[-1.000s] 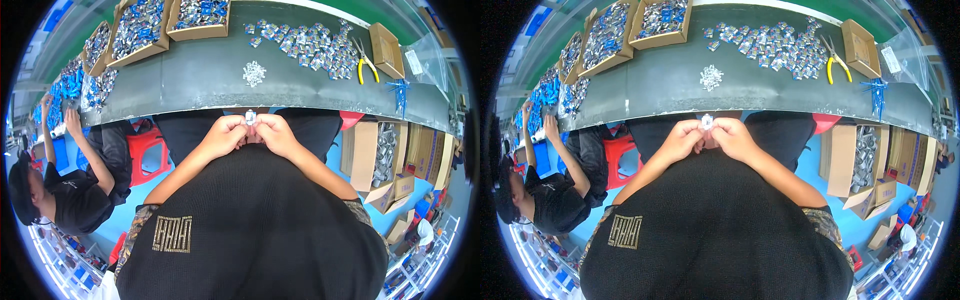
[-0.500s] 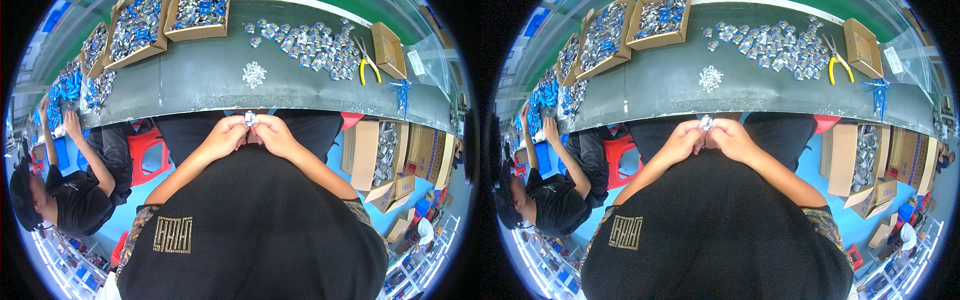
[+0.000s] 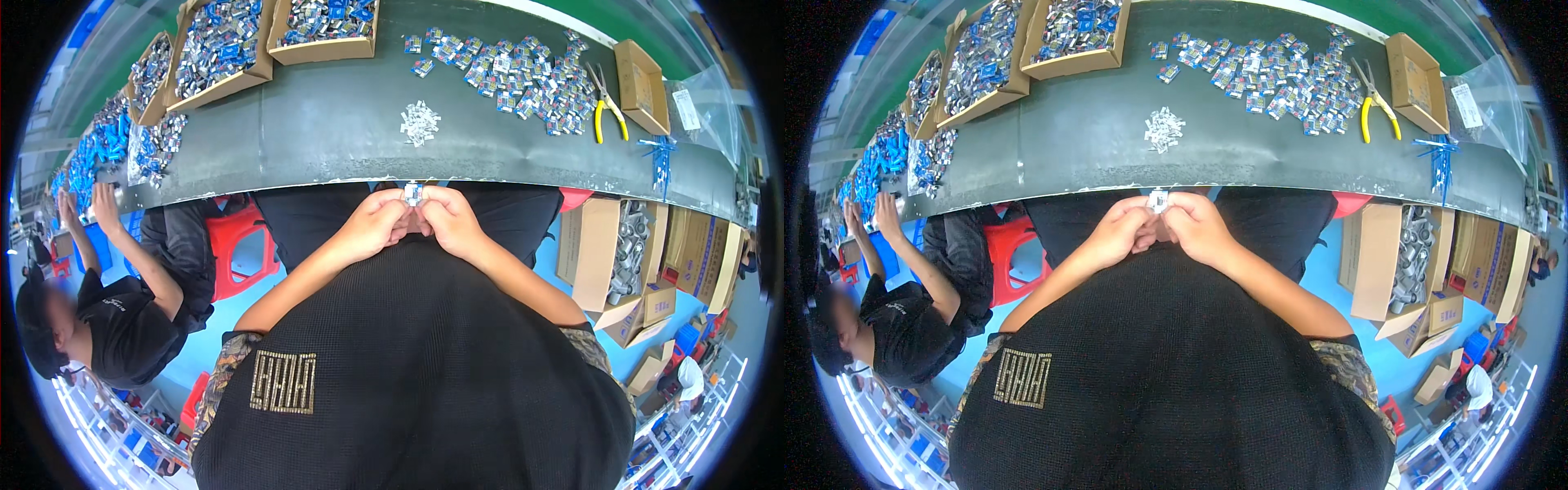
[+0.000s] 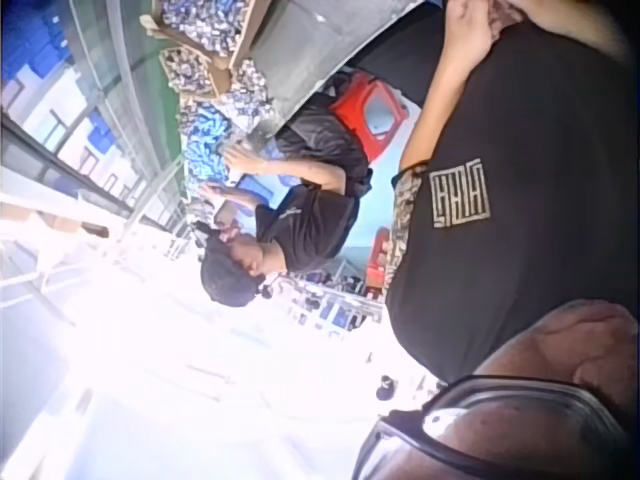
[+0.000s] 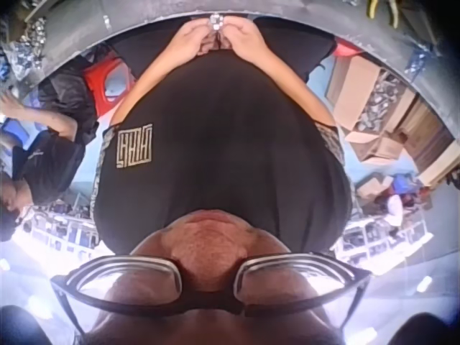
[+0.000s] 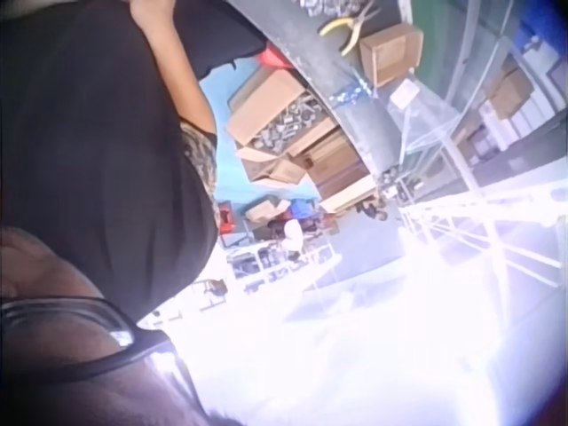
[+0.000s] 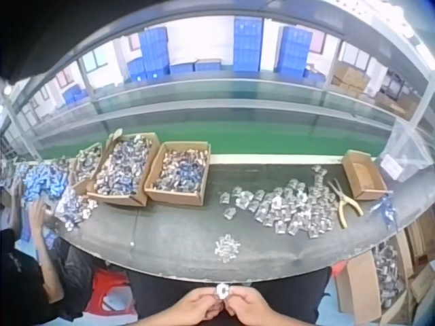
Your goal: Assembling small electronic components at a production line workstation.
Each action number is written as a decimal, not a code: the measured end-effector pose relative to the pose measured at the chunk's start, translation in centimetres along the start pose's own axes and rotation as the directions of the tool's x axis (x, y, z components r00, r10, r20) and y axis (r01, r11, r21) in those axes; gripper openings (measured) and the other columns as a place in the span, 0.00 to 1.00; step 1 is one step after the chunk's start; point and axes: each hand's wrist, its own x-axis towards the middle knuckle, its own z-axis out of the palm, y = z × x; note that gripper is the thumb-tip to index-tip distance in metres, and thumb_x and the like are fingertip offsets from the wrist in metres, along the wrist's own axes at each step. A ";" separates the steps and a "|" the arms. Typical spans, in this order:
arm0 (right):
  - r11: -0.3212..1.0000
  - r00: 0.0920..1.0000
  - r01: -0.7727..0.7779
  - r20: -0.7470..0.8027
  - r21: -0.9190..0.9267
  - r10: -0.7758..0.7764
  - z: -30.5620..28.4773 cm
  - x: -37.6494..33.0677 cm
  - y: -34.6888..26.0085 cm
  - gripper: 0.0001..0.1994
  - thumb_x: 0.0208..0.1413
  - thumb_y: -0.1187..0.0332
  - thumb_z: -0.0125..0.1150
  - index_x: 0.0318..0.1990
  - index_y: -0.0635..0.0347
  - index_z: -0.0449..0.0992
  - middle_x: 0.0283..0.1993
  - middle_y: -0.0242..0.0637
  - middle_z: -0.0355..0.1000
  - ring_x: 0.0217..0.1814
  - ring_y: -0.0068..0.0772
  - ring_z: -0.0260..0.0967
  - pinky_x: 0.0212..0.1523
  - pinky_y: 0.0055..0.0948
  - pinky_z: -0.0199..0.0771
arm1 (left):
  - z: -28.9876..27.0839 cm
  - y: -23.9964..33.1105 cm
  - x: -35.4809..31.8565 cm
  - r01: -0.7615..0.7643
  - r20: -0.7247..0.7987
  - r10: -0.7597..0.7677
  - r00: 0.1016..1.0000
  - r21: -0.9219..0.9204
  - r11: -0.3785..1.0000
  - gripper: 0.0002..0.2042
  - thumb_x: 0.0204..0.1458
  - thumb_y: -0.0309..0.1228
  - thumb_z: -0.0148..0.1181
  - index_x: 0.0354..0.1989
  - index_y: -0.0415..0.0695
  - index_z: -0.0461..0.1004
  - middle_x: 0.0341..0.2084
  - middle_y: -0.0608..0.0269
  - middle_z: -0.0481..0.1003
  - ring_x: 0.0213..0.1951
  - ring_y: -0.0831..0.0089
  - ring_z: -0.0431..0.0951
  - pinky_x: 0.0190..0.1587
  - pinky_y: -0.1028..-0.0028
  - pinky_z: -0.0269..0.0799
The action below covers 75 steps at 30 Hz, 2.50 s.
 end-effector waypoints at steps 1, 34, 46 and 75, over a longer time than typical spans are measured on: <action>0.999 1.000 -0.003 0.018 0.033 0.002 -0.1 0.0 0.2 0.09 0.58 0.75 0.43 0.32 0.64 0.72 0.23 0.29 0.65 0.23 0.19 0.61 0.26 0.22 0.63 | 0.0 0.0 0.0 0.002 -0.001 -0.002 1.000 -0.002 1.000 0.07 0.58 0.28 0.41 0.33 0.41 0.67 0.17 0.72 0.57 0.18 0.82 0.56 0.19 0.79 0.52; 0.691 0.757 0.371 -0.230 -0.621 -0.612 -2.0 4.3 -11.0 0.10 0.54 0.71 0.61 0.44 0.62 0.76 0.29 0.31 0.70 0.29 0.17 0.65 0.30 0.20 0.67 | -0.6 15.3 0.4 -0.387 -0.262 0.764 0.589 0.738 0.552 0.11 0.56 0.34 0.60 0.39 0.38 0.77 0.24 0.67 0.76 0.24 0.81 0.73 0.25 0.81 0.69; 0.403 0.681 0.392 -0.034 -0.827 -0.732 -3.1 7.4 -11.5 0.09 0.47 0.71 0.66 0.36 0.61 0.76 0.32 0.38 0.72 0.32 0.34 0.72 0.33 0.32 0.72 | 0.9 13.9 3.9 -0.306 -0.186 0.796 0.577 0.854 0.421 0.16 0.54 0.36 0.63 0.45 0.37 0.74 0.20 0.65 0.73 0.22 0.82 0.70 0.25 0.78 0.67; 0.228 0.820 0.283 0.111 -0.932 -0.562 0.8 3.2 -8.6 0.05 0.52 0.71 0.62 0.36 0.56 0.77 0.35 0.37 0.69 0.35 0.41 0.72 0.35 0.35 0.72 | -4.0 9.3 1.1 -0.572 -0.152 0.577 0.803 0.078 0.817 0.11 0.58 0.31 0.56 0.44 0.38 0.68 0.37 0.47 0.77 0.33 0.66 0.82 0.32 0.75 0.77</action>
